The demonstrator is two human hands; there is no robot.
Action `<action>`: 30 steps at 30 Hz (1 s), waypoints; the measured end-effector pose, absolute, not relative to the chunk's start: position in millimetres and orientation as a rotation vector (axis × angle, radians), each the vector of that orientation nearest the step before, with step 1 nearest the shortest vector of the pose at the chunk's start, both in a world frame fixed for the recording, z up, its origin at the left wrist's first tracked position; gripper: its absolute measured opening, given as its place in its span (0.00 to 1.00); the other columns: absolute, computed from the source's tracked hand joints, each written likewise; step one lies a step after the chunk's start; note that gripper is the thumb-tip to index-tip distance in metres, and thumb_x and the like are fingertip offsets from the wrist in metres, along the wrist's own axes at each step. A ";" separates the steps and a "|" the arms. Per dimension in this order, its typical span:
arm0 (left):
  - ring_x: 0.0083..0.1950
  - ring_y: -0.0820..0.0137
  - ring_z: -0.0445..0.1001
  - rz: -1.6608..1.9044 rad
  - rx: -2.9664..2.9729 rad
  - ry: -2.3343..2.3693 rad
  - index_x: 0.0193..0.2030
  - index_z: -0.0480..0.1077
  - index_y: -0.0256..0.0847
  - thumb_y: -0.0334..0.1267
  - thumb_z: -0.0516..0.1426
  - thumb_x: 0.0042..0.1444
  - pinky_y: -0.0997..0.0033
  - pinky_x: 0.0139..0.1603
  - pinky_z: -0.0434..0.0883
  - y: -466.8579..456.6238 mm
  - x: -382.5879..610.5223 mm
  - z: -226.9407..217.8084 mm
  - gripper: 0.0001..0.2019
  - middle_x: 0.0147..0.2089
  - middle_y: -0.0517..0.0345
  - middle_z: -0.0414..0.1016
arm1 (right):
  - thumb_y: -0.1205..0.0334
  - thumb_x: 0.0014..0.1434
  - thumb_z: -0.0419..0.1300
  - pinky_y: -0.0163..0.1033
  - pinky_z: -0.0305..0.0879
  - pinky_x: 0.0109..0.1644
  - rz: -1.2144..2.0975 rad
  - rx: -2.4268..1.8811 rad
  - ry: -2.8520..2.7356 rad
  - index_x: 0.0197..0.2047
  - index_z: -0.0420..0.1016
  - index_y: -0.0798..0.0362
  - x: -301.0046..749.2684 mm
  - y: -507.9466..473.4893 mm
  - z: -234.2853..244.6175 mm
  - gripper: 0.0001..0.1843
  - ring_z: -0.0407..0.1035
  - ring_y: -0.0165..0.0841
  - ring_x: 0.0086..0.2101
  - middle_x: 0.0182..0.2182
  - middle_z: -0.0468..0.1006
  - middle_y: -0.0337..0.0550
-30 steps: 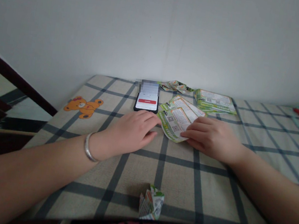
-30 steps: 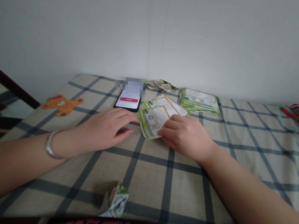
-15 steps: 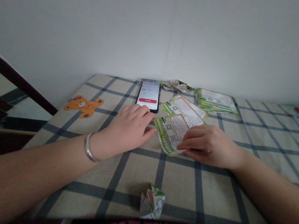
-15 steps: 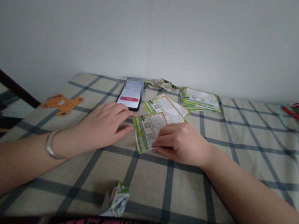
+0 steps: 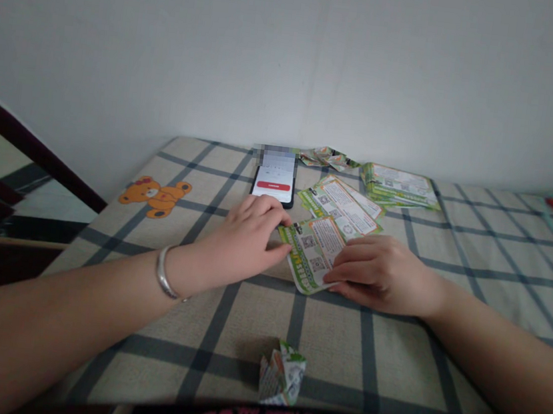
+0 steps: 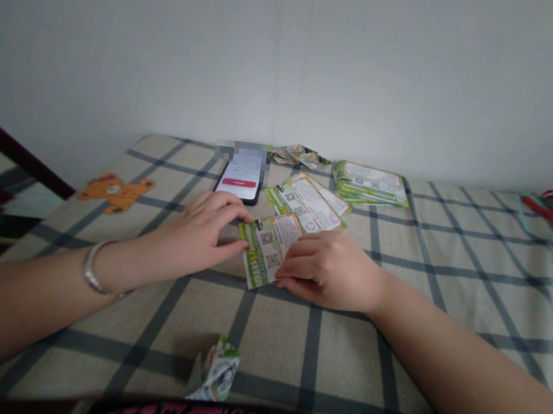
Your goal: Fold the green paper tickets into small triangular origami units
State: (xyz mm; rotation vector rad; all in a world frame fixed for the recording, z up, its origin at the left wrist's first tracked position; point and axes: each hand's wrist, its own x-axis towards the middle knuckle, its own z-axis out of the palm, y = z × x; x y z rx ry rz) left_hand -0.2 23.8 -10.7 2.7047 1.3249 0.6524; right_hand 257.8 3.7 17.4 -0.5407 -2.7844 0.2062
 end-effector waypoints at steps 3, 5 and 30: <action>0.54 0.59 0.64 0.669 2.657 1.328 0.47 0.67 0.40 0.42 0.60 0.54 0.53 0.57 0.65 26.4 0.5 -11.4 0.15 0.49 0.53 0.67 | 0.59 0.65 0.55 0.38 0.62 0.35 0.198 -0.585 -2.779 0.39 0.78 0.52 256.7 2.5 17.2 0.10 0.71 0.31 0.32 0.30 0.78 0.42; 0.53 0.59 0.65 0.684 2.633 1.333 0.46 0.68 0.40 0.42 0.61 0.54 0.52 0.56 0.65 27.6 0.9 -12.3 0.15 0.48 0.54 0.68 | 0.59 0.65 0.55 0.39 0.62 0.35 0.184 -0.610 -2.773 0.39 0.78 0.52 256.0 2.0 17.0 0.11 0.71 0.31 0.33 0.30 0.78 0.42; 0.54 0.62 0.65 0.664 2.631 1.078 0.44 0.69 0.40 0.36 0.58 0.55 0.56 0.58 0.65 25.8 5.1 -3.6 0.10 0.48 0.55 0.72 | 0.57 0.59 0.62 0.50 0.62 0.57 0.030 -1.040 -2.413 0.41 0.74 0.52 246.9 9.7 4.7 0.09 0.65 0.42 0.54 0.55 0.71 0.52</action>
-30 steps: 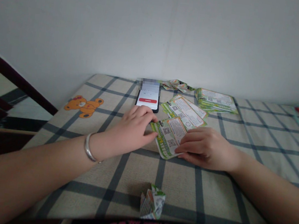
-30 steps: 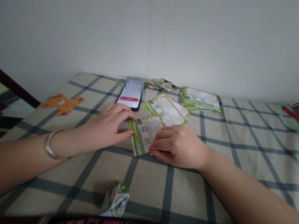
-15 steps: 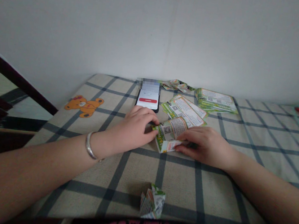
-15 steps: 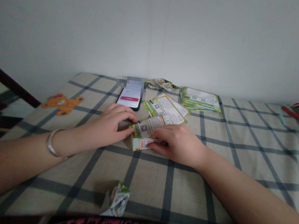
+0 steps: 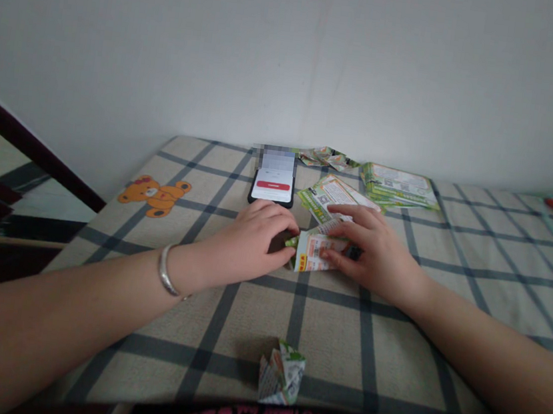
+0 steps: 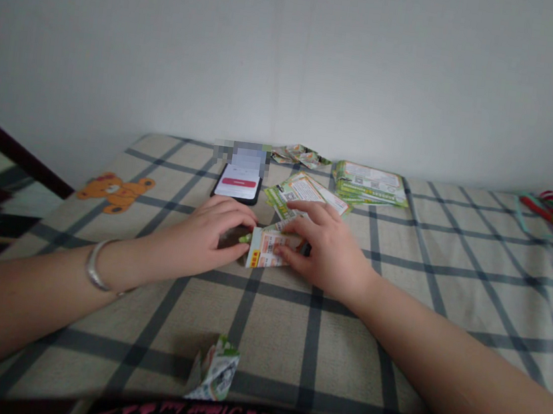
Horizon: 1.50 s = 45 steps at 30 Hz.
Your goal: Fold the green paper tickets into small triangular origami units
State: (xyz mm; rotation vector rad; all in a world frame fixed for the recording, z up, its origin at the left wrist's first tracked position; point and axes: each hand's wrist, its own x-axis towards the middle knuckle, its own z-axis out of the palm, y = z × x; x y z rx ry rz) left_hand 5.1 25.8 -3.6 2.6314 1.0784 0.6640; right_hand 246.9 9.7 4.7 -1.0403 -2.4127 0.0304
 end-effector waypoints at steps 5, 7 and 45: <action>0.55 0.62 0.65 0.654 2.634 1.063 0.46 0.68 0.40 0.34 0.56 0.54 0.55 0.59 0.65 24.3 4.7 -4.0 0.12 0.50 0.54 0.71 | 0.61 0.57 0.62 0.49 0.65 0.53 0.158 -1.088 -2.395 0.40 0.70 0.51 246.4 11.1 0.6 0.08 0.69 0.40 0.49 0.49 0.76 0.49; 0.57 0.62 0.64 0.634 2.650 1.050 0.47 0.68 0.41 0.29 0.55 0.52 0.54 0.61 0.64 23.1 4.7 -3.6 0.14 0.53 0.53 0.70 | 0.65 0.56 0.61 0.47 0.65 0.52 0.161 -1.082 -2.408 0.39 0.70 0.51 246.3 11.4 0.9 0.06 0.70 0.38 0.46 0.46 0.77 0.47; 0.42 0.72 0.73 0.750 2.358 0.999 0.44 0.69 0.42 0.38 0.58 0.58 0.69 0.43 0.68 18.0 10.5 3.5 0.08 0.41 0.61 0.75 | 0.67 0.59 0.60 0.47 0.65 0.54 0.147 -0.987 -2.302 0.33 0.72 0.53 242.4 7.5 8.5 0.02 0.69 0.38 0.49 0.48 0.76 0.50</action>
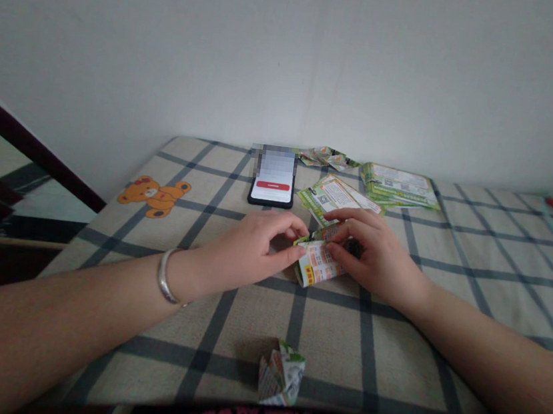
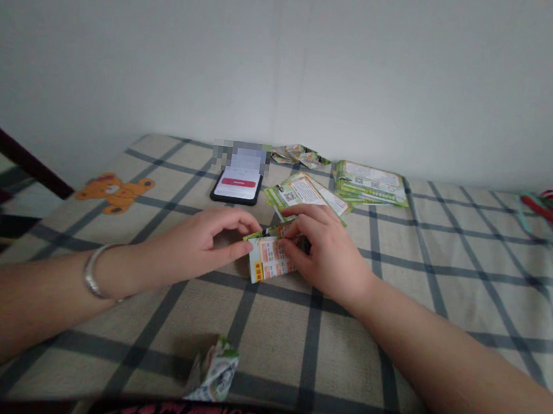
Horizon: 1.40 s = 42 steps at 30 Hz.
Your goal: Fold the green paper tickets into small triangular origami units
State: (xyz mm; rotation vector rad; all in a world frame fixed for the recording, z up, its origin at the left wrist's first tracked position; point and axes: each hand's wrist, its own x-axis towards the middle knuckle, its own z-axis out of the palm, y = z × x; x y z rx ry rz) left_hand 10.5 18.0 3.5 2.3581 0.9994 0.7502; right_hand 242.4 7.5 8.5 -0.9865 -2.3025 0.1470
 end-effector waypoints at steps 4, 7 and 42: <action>0.41 0.72 0.73 0.752 2.373 1.030 0.43 0.71 0.42 0.36 0.60 0.56 0.70 0.41 0.68 17.0 11.3 4.5 0.08 0.39 0.61 0.75 | 0.67 0.58 0.61 0.47 0.66 0.53 0.202 -0.973 -2.285 0.34 0.74 0.51 243.2 9.8 6.0 0.01 0.69 0.37 0.49 0.47 0.76 0.47; 0.39 0.74 0.73 0.744 2.364 1.034 0.42 0.72 0.42 0.32 0.59 0.56 0.72 0.40 0.68 16.7 12.0 5.4 0.07 0.38 0.62 0.76 | 0.66 0.58 0.62 0.46 0.66 0.53 0.232 -0.947 -2.276 0.36 0.75 0.51 243.8 12.0 4.2 0.02 0.70 0.36 0.48 0.47 0.76 0.47; 0.40 0.72 0.76 0.887 2.111 1.117 0.45 0.72 0.42 0.37 0.54 0.61 0.69 0.41 0.72 24.2 3.0 1.7 0.09 0.42 0.60 0.78 | 0.57 0.52 0.64 0.33 0.53 0.23 0.675 -1.310 -2.029 0.32 0.71 0.52 247.6 10.7 0.8 0.08 0.58 0.26 0.21 0.20 0.67 0.33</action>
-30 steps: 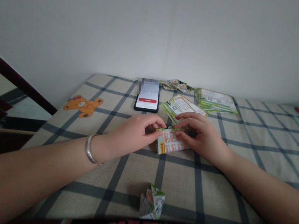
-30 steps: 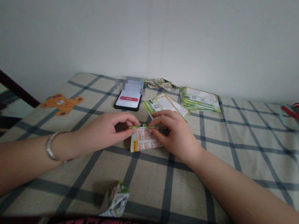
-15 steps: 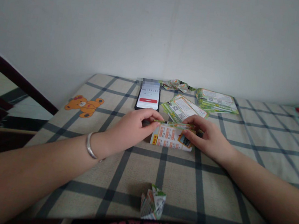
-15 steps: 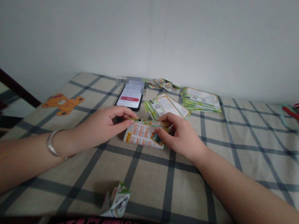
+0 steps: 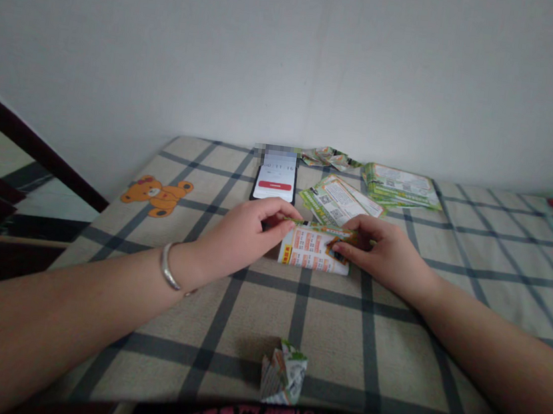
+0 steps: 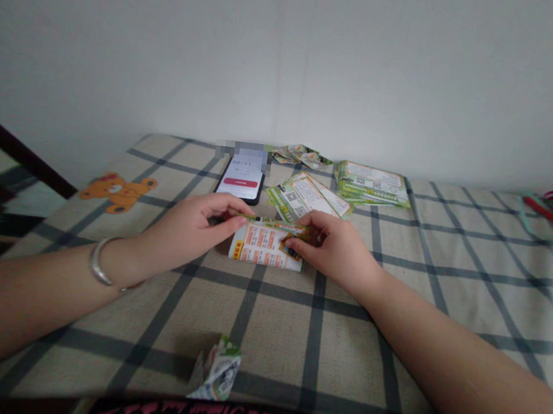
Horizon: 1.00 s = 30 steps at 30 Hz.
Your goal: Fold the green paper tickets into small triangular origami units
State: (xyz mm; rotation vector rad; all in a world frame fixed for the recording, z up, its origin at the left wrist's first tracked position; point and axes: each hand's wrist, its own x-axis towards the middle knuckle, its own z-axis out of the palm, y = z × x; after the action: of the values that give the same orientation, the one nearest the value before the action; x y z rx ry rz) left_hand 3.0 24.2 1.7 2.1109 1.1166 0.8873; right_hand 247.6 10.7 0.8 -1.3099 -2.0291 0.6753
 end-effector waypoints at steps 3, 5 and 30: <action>0.40 0.72 0.76 0.877 2.135 1.109 0.46 0.72 0.42 0.38 0.52 0.63 0.70 0.41 0.72 23.5 2.7 2.2 0.10 0.42 0.59 0.78 | 0.56 0.53 0.64 0.33 0.54 0.24 0.630 -1.329 -2.029 0.31 0.73 0.52 247.9 10.8 1.4 0.08 0.59 0.27 0.22 0.21 0.69 0.36; 0.39 0.72 0.76 0.866 2.137 1.104 0.47 0.72 0.42 0.40 0.53 0.62 0.70 0.39 0.72 23.3 2.6 1.8 0.10 0.42 0.59 0.78 | 0.55 0.54 0.64 0.34 0.54 0.25 0.620 -1.336 -2.033 0.31 0.74 0.52 248.1 11.0 1.6 0.09 0.60 0.28 0.23 0.22 0.71 0.37; 0.40 0.71 0.77 0.973 1.914 0.990 0.42 0.67 0.40 0.38 0.57 0.58 0.69 0.40 0.74 31.2 4.0 -7.9 0.07 0.39 0.58 0.77 | 0.57 0.56 0.64 0.34 0.60 0.25 0.472 -1.267 -1.992 0.40 0.72 0.50 250.7 8.0 1.0 0.10 0.64 0.28 0.23 0.25 0.74 0.36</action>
State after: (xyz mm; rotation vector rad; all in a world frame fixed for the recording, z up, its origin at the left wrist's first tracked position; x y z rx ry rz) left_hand 4.0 31.2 -7.9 1.9139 0.9901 0.9729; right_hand 250.7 8.0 1.0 -1.2668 -1.9921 0.4716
